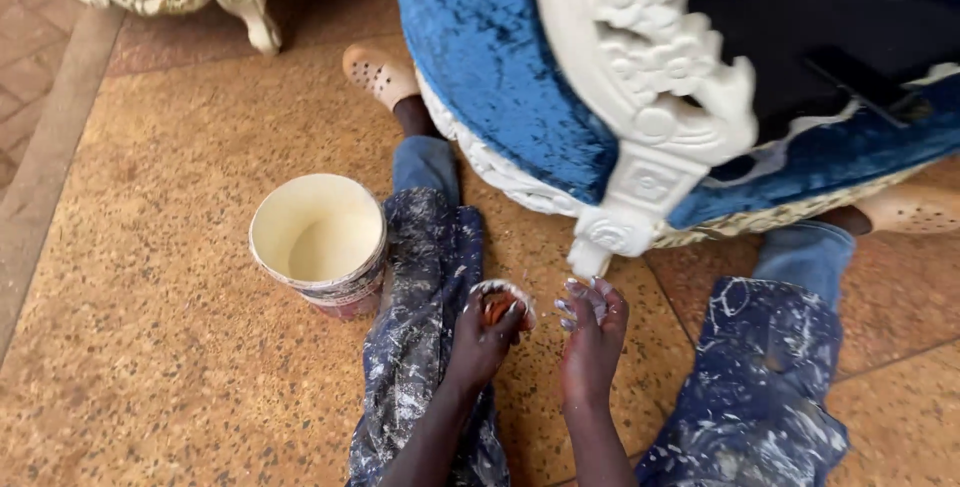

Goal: The person is painting the ornate white wooden frame of a blue velvet armchair. They use a small sponge to apply white paint to the carved details and a thin brush for precision work, dipping the sponge into a paint can as needed.

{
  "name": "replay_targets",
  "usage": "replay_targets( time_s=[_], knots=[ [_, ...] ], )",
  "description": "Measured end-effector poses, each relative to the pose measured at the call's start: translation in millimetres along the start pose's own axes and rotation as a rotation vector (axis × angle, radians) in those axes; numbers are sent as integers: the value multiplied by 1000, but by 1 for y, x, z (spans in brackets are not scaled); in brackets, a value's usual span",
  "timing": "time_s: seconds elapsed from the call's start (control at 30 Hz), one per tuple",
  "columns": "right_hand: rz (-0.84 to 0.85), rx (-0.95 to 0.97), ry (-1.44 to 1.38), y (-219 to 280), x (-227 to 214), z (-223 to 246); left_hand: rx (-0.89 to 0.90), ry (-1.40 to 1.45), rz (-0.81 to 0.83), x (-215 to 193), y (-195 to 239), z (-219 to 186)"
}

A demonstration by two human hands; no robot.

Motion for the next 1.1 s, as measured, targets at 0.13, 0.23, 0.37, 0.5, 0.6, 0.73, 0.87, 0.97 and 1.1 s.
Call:
replay_targets(
  time_s=[0.13, 0.23, 0.37, 0.5, 0.6, 0.73, 0.87, 0.97, 1.1],
  knots=[
    [-53, -57, -21, 4, -31, 25, -125, -123, 10, 20, 37, -9],
    [-64, -71, -78, 14, -42, 50, -148, -154, 99, 29, 47, 12],
    [-65, -95, -158, 14, -64, 56, -113, -198, 193, 48, 66, -5],
    [-87, -89, -118, 18, -76, 66, -147, -291, 194, 61, 71, -29],
    [-121, -72, -53, 19, -81, 67, -120, -150, 244, 77, 66, -49],
    [-107, -114, -174, 16, -81, 75, 215, -284, 111, 106, 57, -127],
    [-124, -91, -200, 14, -80, 79, 520, -112, -122, 142, 41, -205],
    [-150, -68, -124, 18, -75, 90, 649, -283, -176, 181, 17, -231],
    [-145, -52, -143, 3, -81, 85, 725, -434, -217, 213, 6, -239]
  ],
)
Point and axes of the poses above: each hand's wrist, its own y-axis away from the middle knuckle, its own x-axis out of the palm, z = x × y, the point moved 6 cm from there along -y, towards the middle knuckle, and after that the axes turned 4 degrees about -x, right-handed, at the moved point
